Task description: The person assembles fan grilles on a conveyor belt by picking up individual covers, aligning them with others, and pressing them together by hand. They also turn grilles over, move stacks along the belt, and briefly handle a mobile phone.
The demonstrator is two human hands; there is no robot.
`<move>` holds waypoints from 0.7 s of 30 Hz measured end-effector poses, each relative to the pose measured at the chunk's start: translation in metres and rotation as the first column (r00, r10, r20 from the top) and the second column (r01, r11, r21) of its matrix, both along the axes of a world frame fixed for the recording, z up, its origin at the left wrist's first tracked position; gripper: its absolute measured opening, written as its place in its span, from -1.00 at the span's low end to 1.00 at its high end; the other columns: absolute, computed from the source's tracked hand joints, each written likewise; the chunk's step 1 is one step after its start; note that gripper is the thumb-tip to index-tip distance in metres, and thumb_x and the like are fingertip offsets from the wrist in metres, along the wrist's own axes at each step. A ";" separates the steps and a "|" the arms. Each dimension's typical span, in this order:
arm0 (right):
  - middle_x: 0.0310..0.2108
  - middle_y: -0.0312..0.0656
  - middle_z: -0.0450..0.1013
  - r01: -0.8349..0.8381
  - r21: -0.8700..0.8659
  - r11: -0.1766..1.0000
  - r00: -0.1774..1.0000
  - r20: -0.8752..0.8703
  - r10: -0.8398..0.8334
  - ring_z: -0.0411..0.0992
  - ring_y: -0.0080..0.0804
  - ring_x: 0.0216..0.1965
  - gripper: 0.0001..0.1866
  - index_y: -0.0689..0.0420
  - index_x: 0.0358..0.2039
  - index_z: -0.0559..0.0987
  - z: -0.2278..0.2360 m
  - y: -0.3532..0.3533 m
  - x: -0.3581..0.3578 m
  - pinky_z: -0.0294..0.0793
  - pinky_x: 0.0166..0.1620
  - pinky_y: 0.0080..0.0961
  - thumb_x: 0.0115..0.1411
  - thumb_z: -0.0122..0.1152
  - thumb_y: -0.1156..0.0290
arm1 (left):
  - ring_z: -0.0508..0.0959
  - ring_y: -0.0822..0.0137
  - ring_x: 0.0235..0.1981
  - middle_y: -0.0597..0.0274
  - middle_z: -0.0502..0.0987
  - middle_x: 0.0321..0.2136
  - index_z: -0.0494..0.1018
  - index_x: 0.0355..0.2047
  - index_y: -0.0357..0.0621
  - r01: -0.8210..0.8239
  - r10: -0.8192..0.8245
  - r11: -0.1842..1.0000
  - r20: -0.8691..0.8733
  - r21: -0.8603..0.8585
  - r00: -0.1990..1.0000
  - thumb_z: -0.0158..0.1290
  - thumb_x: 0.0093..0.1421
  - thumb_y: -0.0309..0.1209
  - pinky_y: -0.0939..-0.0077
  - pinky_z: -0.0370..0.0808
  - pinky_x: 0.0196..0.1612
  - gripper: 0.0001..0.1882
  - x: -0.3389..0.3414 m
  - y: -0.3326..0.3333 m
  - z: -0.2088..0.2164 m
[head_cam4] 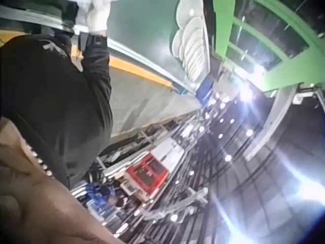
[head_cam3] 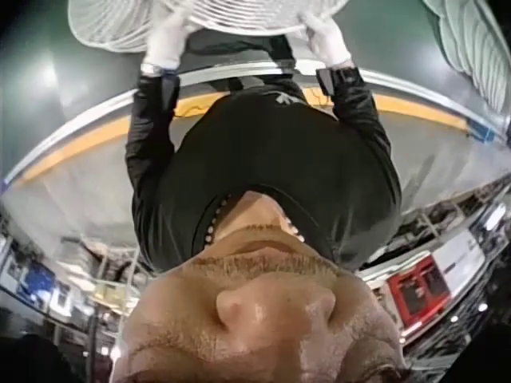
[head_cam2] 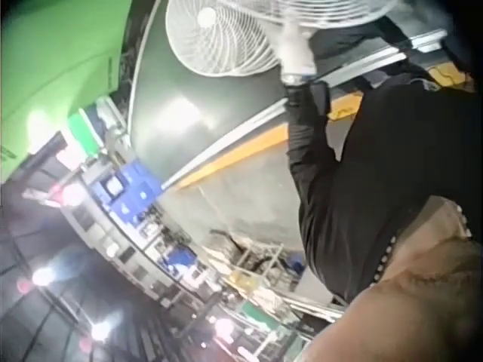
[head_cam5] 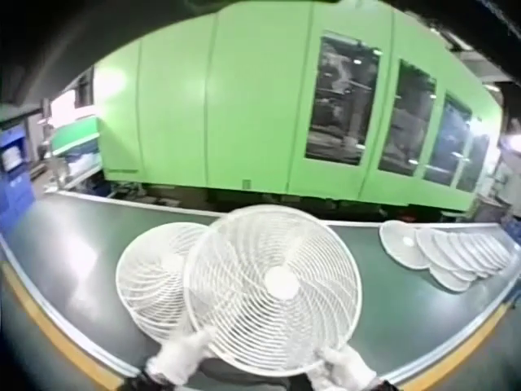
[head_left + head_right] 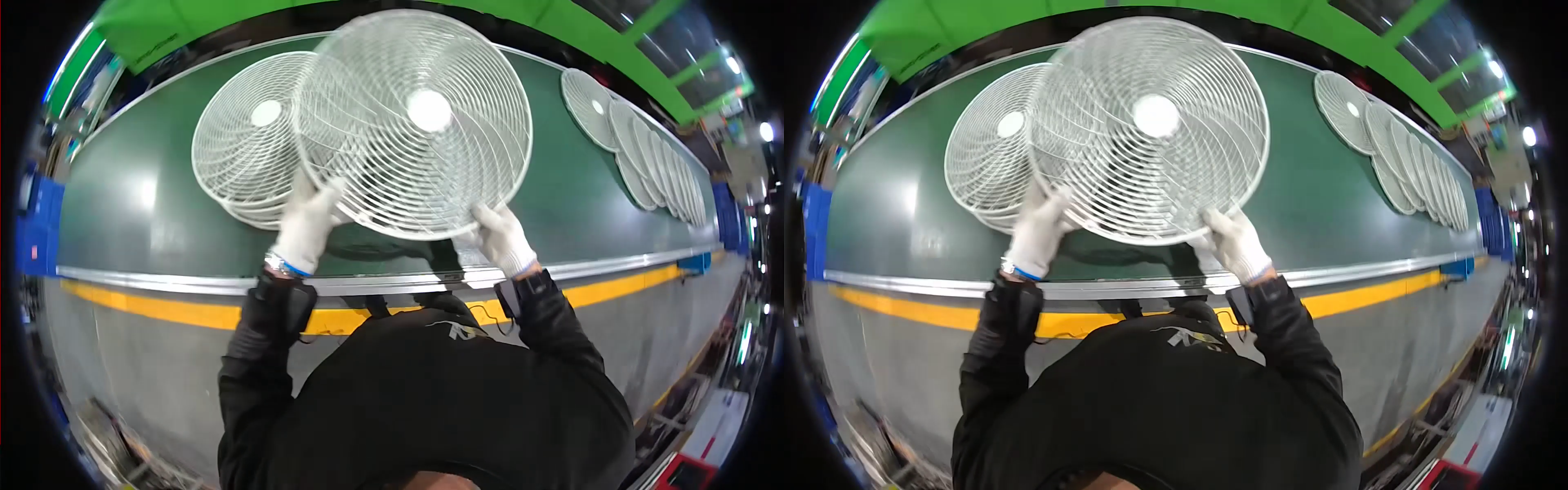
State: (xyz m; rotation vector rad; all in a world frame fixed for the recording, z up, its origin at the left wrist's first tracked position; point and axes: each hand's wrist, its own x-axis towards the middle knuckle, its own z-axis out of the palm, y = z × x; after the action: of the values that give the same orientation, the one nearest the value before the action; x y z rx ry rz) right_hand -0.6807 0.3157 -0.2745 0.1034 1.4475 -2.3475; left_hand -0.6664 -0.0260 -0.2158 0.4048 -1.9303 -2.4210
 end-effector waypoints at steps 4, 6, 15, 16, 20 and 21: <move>0.04 -0.14 0.54 0.183 0.240 0.953 0.983 -0.043 -0.178 0.60 -0.31 -0.11 -0.64 0.29 0.21 0.44 -0.018 0.050 0.058 0.67 0.01 -0.33 0.46 0.12 0.44 | 0.65 0.26 -0.10 0.15 0.57 -0.06 0.24 0.41 -0.21 0.352 -0.379 0.896 0.055 0.269 0.924 0.05 0.46 -0.44 0.15 0.72 -0.02 -0.45 -0.044 0.047 -0.081; 0.03 -0.14 0.54 0.311 0.093 0.946 0.912 0.251 -0.325 0.59 -0.32 -0.12 -0.64 0.29 0.20 0.44 -0.004 0.055 0.073 0.67 0.00 -0.35 0.46 0.12 0.43 | 0.65 0.29 -0.13 0.17 0.60 -0.06 0.29 0.39 -0.21 0.343 -0.427 0.862 0.170 0.373 0.888 0.08 0.45 -0.41 0.19 0.69 0.01 -0.46 -0.046 0.090 -0.096; 0.06 -0.10 0.55 0.461 0.045 0.886 0.862 0.215 -0.459 0.63 -0.33 -0.12 -0.60 0.28 0.24 0.39 -0.121 0.135 0.045 0.74 -0.22 -0.40 0.45 0.11 0.46 | 0.54 -0.17 0.18 -0.13 0.55 0.20 0.42 0.30 -0.19 -0.393 -0.281 0.089 -0.401 -0.915 0.872 0.30 0.18 -0.27 0.06 0.51 0.25 -0.31 -0.082 0.013 -0.088; 0.06 -0.08 0.55 0.500 0.113 0.858 0.832 0.212 -0.513 0.64 -0.32 -0.14 -0.60 0.29 0.24 0.39 -0.124 0.141 0.038 0.76 -0.28 -0.42 0.45 0.11 0.46 | 0.49 -0.19 0.24 -0.16 0.50 0.26 0.38 0.33 -0.17 -0.499 -0.308 -0.180 -0.434 -0.848 0.847 0.32 0.15 -0.22 0.04 0.48 0.28 -0.24 -0.089 -0.002 -0.077; 0.02 -0.08 0.57 0.502 0.055 0.863 0.803 0.342 -0.489 0.64 -0.33 -0.17 -0.61 0.31 0.22 0.39 -0.141 0.186 0.003 0.75 -0.27 -0.42 0.45 0.11 0.47 | 0.46 -0.21 0.27 -0.22 0.42 0.30 0.31 0.40 -0.11 -0.139 -0.022 -0.460 -0.145 -0.877 0.989 0.36 0.10 -0.13 0.00 0.43 0.33 -0.11 -0.109 -0.042 -0.089; 0.02 -0.08 0.57 0.485 0.037 0.874 0.807 0.365 -0.464 0.64 -0.33 -0.17 -0.61 0.31 0.22 0.39 -0.141 0.195 -0.003 0.75 -0.27 -0.42 0.45 0.11 0.47 | 0.46 -0.21 0.27 -0.23 0.40 0.31 0.28 0.42 -0.08 -0.055 0.054 -0.476 -0.092 -0.878 0.994 0.37 0.08 -0.08 0.00 0.43 0.33 -0.06 -0.109 -0.049 -0.092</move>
State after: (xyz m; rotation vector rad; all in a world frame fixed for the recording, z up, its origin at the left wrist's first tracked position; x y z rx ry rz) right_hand -0.6841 0.5110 -0.4160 0.9403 1.2680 -2.5576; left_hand -0.7756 -0.0748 -0.3078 0.2601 -2.7872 0.3823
